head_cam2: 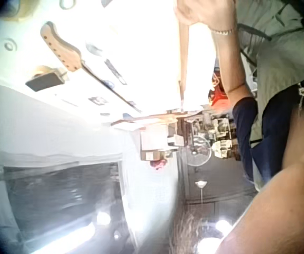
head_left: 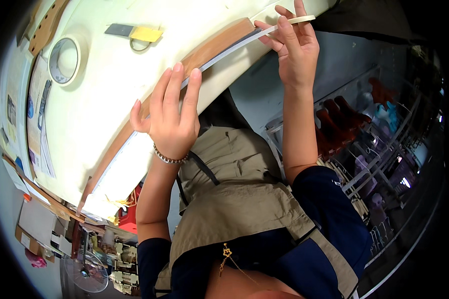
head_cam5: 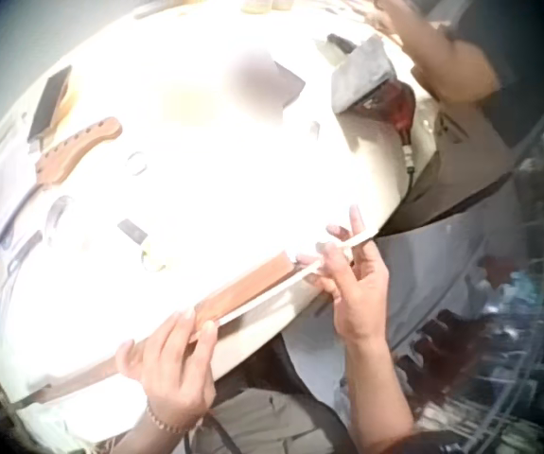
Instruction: The person sands a wooden guitar neck using masking tape, an electric sander, and sanding blocks. They apply tape to protect areas, then use the electric sander on the headstock and sides, followed by manual sanding with blocks on the fretboard and edges.
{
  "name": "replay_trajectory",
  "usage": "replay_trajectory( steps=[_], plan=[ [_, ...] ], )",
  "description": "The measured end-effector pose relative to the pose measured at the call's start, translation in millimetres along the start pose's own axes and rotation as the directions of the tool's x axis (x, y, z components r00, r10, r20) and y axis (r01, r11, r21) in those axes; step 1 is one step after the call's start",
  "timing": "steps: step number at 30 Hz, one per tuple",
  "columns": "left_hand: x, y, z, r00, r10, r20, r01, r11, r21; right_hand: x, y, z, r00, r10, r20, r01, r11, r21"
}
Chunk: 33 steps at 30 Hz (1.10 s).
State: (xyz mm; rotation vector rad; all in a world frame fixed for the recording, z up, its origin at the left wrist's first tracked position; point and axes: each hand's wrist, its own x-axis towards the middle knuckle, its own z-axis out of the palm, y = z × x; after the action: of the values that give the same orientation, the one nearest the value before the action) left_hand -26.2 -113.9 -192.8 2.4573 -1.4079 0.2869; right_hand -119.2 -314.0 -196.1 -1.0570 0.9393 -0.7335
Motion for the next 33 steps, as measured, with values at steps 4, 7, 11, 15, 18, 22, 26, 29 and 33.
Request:
replay_trajectory(
  steps=[4, 7, 11, 15, 18, 22, 26, 29, 33],
  plan=[
    [-0.6, -0.6, -3.5, 0.999, -0.007, 0.047, 0.006, 0.999, 0.036, 1.7, -1.7, 4.2, 0.999, -0.033, -0.006, 0.032, 0.998, -0.045],
    [-2.7, -0.8, -2.7, 0.999, -0.005, 0.043, 0.003, 0.998, 0.060, 1.9, -2.6, 6.3, 1.000, -0.001, -0.006, 0.000, 0.999, -0.038],
    [-2.2, -0.8, -3.0, 1.000, -0.005, 0.025, 0.003, 0.998, 0.061, 1.6, -2.5, 7.6, 1.000, 0.005, -0.012, -0.005, 1.000, -0.023],
    [-1.1, -0.9, -1.9, 1.000, 0.004, -0.005, -0.004, 0.998, 0.062, 2.6, -0.5, 6.7, 1.000, 0.010, -0.017, -0.010, 1.000, -0.006],
    [-1.4, -1.2, -1.2, 1.000, 0.007, -0.022, -0.006, 0.998, 0.062, 3.1, -0.4, 6.9, 1.000, 0.007, -0.008, -0.007, 1.000, 0.000],
    [0.7, 1.2, -3.7, 1.000, 0.003, -0.009, -0.002, 0.996, 0.084, 3.8, 0.9, 7.8, 1.000, 0.025, -0.019, -0.025, 1.000, 0.008],
    [27.5, 32.9, -5.0, 0.996, -0.055, 0.073, 0.044, 0.989, 0.141, 1.8, 2.8, 4.6, 0.998, 0.063, 0.026, -0.063, 0.997, 0.036],
    [55.4, 51.2, 8.8, 0.999, -0.003, 0.050, -0.001, 0.997, 0.076, 5.1, 6.2, 7.7, 0.999, -0.011, 0.051, 0.008, 0.998, 0.064],
    [77.5, 57.8, 24.6, 0.996, 0.020, 0.091, -0.021, 1.000, 0.014, 10.7, 19.0, 1.0, 0.998, -0.012, 0.065, 0.008, 0.999, 0.053]
  ],
)
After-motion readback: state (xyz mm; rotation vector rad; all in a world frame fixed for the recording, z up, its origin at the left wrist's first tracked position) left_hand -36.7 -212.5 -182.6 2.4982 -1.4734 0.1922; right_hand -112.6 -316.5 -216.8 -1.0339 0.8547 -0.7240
